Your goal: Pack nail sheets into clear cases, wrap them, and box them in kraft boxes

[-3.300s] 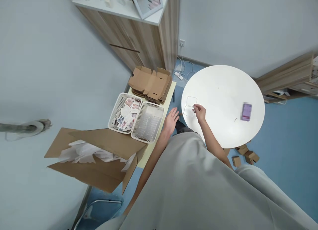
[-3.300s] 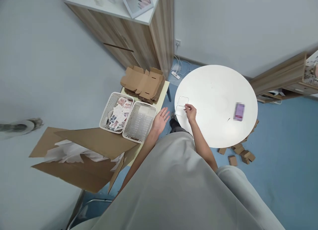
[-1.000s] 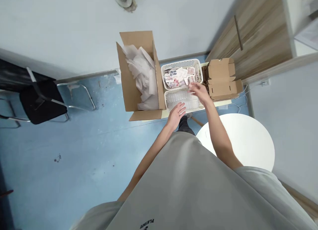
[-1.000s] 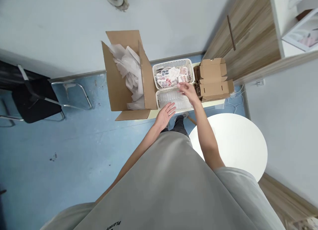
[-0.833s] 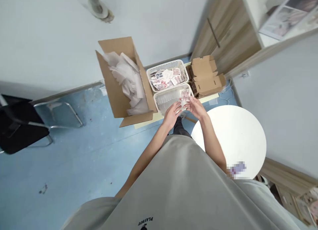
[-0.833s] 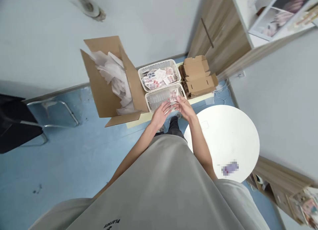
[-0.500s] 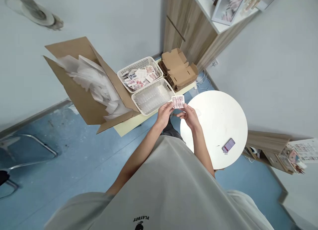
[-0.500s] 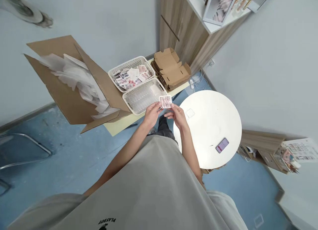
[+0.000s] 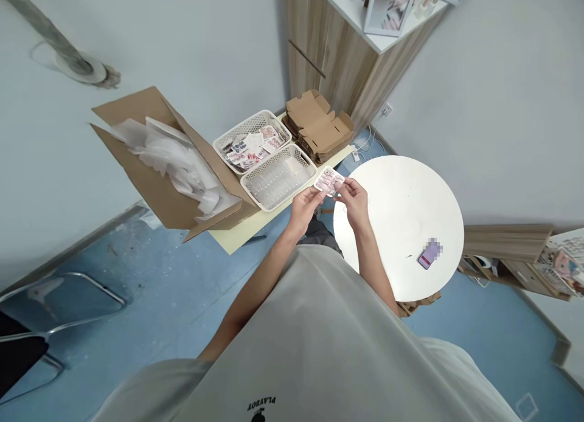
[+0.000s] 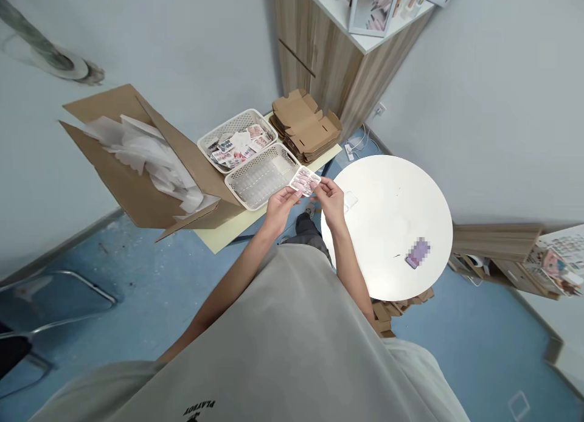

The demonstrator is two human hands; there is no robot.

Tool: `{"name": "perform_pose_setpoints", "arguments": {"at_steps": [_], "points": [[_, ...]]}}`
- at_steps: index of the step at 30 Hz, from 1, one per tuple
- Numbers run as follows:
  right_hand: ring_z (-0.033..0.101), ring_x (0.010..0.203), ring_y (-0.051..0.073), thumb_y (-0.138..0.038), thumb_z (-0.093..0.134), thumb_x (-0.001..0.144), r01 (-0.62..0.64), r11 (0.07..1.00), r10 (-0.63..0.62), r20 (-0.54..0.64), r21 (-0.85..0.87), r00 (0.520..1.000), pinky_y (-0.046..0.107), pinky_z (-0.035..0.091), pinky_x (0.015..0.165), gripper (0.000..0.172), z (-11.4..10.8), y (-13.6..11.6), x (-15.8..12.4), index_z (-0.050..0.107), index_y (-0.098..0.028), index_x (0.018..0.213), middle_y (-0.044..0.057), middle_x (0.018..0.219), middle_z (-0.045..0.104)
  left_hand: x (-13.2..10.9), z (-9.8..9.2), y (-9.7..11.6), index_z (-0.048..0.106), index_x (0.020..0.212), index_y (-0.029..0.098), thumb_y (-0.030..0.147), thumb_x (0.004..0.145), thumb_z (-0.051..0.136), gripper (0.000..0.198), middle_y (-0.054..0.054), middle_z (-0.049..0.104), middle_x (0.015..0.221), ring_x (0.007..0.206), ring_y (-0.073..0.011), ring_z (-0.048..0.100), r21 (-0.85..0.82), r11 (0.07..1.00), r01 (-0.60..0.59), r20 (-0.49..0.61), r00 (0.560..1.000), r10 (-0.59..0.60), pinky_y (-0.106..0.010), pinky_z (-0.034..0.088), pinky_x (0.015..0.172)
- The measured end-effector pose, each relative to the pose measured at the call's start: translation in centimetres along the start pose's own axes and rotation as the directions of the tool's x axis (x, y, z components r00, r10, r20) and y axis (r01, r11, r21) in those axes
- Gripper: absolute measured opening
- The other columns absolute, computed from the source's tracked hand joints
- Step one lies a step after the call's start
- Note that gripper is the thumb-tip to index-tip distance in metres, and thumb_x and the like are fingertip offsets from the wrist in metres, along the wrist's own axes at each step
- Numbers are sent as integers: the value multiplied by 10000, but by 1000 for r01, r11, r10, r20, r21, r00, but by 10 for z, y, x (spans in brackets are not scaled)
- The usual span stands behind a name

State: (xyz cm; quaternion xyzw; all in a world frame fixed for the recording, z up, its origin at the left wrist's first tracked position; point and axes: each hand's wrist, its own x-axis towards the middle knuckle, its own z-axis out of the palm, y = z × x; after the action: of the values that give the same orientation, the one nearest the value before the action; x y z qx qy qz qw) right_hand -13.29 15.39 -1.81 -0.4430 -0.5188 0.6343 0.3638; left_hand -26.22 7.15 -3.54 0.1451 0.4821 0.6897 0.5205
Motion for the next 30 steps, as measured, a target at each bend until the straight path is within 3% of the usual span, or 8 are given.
{"name": "perform_pose_setpoints", "arguments": {"at_steps": [5, 9, 14, 18, 22, 26, 30], "points": [[722, 854, 231, -724, 846, 842, 126, 986, -92, 281, -105, 955, 365, 658, 669, 549, -2, -24, 23, 815, -296, 1185, 12, 961, 790, -7, -8, 11, 851, 1098, 237, 450, 865, 940, 328, -55, 836, 1144, 1018, -197, 735, 21, 998, -53, -3, 999, 53, -271, 523, 786], [704, 786, 215, -722, 854, 851, 184, 974, -121, 380, -132, 917, 370, 658, 689, 555, 8, -36, 29, 824, -290, 1198, -1, 859, 761, -10, -17, 15, 828, 958, 221, 463, 880, 930, 275, -41, 809, 968, 902, -168, 718, 14, 997, -77, -22, 997, 78, -257, 521, 730], [736, 833, 208, -723, 901, 804, 122, 992, -110, 285, -25, 952, 335, 663, 662, 626, 21, -28, 16, 764, -304, 1248, 11, 954, 781, -12, -17, 17, 793, 1001, 214, 402, 896, 932, 256, -39, 795, 1023, 939, -154, 749, -119, 991, -52, -82, 996, 42, -290, 577, 880], [728, 836, 200, -724, 921, 770, 69, 997, -72, 193, 21, 979, 328, 662, 669, 583, 24, -11, 4, 745, -290, 1116, 7, 920, 768, -13, -15, 14, 791, 1015, 215, 372, 889, 939, 250, -39, 799, 1039, 986, -166, 771, -126, 991, -45, -95, 995, 33, -309, 599, 949], [735, 883, 219, -706, 905, 794, 75, 997, -78, 105, 33, 991, 355, 674, 718, 545, 24, -3, 0, 730, -305, 1118, 8, 927, 767, -14, -12, 10, 801, 1003, 217, 365, 875, 947, 244, -44, 811, 1035, 1015, -184, 783, -122, 992, -41, -76, 997, 32, -315, 614, 967], [750, 974, 230, -648, 869, 852, 139, 989, -138, 28, -41, 990, 373, 686, 804, 467, 23, -6, -3, 712, -322, 1147, 25, 1053, 775, -17, -7, 7, 811, 983, 224, 371, 862, 953, 238, -46, 823, 1058, 1075, -203, 787, -118, 992, -42, -60, 998, 35, -320, 622, 997], [731, 1172, 253, -559, 719, 981, 231, 952, -244, -41, -202, 969, 396, 668, 934, 287, 24, -11, -16, 712, -324, 1144, 52, 1239, 757, -20, -7, 8, 820, 998, 218, 335, 882, 935, 201, -56, 828, 1088, 1148, -226, 784, -124, 992, -31, -90, 996, 20, -352, 610, 1058]]}}
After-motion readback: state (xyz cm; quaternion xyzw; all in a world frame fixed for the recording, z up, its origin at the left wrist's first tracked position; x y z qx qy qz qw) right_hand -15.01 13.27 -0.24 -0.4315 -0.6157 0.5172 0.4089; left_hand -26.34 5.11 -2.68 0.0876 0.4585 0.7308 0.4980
